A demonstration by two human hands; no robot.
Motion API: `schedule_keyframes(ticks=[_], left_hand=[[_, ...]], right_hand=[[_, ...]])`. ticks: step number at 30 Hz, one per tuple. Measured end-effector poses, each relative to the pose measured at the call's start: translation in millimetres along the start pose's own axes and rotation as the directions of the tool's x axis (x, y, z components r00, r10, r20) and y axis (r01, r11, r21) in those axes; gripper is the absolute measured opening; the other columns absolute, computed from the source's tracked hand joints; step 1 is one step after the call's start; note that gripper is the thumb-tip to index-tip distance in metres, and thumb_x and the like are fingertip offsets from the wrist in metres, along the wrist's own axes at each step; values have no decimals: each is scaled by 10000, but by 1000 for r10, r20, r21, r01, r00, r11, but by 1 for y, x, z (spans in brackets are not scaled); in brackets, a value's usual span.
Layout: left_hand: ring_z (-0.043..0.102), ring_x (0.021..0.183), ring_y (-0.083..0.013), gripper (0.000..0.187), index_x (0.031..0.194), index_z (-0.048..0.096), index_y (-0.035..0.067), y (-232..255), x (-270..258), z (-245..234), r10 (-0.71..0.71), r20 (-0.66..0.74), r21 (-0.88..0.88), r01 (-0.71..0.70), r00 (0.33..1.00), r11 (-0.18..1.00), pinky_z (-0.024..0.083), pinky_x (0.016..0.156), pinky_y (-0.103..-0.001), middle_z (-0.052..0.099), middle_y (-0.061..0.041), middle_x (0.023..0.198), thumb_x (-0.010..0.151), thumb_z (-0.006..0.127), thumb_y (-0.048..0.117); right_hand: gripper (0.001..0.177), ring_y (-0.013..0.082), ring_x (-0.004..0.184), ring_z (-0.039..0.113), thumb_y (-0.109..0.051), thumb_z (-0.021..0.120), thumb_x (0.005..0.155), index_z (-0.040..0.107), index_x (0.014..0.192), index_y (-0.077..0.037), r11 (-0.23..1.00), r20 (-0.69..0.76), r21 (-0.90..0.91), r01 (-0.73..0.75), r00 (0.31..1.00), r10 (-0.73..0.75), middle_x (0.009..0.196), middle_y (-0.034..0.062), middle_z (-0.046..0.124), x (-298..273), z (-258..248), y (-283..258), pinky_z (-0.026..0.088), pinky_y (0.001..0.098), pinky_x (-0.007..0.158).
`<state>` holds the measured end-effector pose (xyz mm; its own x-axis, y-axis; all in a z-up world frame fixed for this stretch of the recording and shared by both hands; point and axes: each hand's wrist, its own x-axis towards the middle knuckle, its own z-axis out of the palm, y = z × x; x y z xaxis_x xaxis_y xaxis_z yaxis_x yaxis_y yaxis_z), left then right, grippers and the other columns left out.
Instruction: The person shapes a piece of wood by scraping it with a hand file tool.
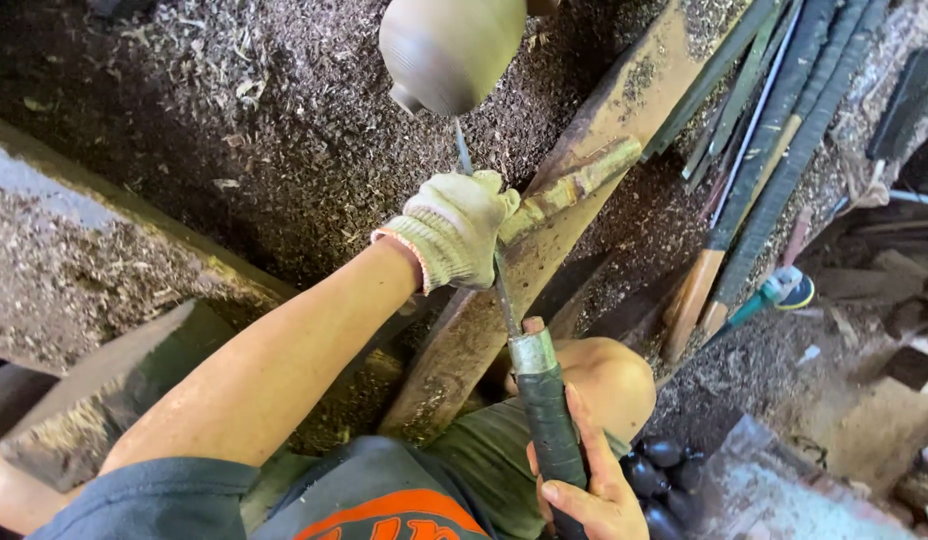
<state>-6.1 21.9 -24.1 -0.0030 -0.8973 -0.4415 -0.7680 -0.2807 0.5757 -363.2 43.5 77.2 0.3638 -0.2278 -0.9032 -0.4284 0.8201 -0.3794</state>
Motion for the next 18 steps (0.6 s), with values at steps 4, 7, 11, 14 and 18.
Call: schedule_keyframes(ticks=[4,7,11,14,18], left_hand=[[685,744,-343,523,1033,638,59,-5,-1,3,62,-52,-10,-63,997,998,571,644,-435,623,-140,892,576,829,227],[705,790,-335,547,1071,632,31,-2,-1,-5,-39,108,-53,45,993,998,580,689,-413,668,-136,863,611,832,252],[719,757,-334,568,1084,616,10,2,-1,-12,-62,148,-22,66,987,998,597,648,-415,657,-157,881,607,831,230],[704,799,-346,388,940,703,38,2,-4,-5,-81,68,-40,84,994,996,587,712,-422,655,-162,915,649,824,267],[710,786,-308,369,951,709,43,10,1,-17,-118,173,24,115,978,993,604,693,-403,643,-146,927,695,808,290]], right_hand=[[1179,216,671,635,49,733,694,174,1664,-320,1000,-42,13,-19,999,20,1057,225,624,-4,14,8,548,325,618],[1174,229,616,632,18,735,704,156,1667,-325,1000,14,15,4,1000,-4,1034,234,609,-3,15,6,526,338,516],[1179,238,581,634,-7,733,683,155,1657,-332,1000,29,-9,-25,999,25,1076,229,602,0,7,-5,526,354,471],[1121,244,638,659,-14,736,720,129,1620,-292,1000,106,-22,8,994,-6,1048,245,602,2,-4,-11,560,361,543],[1205,225,599,642,-1,726,660,163,1660,-371,989,-12,-8,-149,989,149,1098,223,610,4,-11,-22,521,337,501]])
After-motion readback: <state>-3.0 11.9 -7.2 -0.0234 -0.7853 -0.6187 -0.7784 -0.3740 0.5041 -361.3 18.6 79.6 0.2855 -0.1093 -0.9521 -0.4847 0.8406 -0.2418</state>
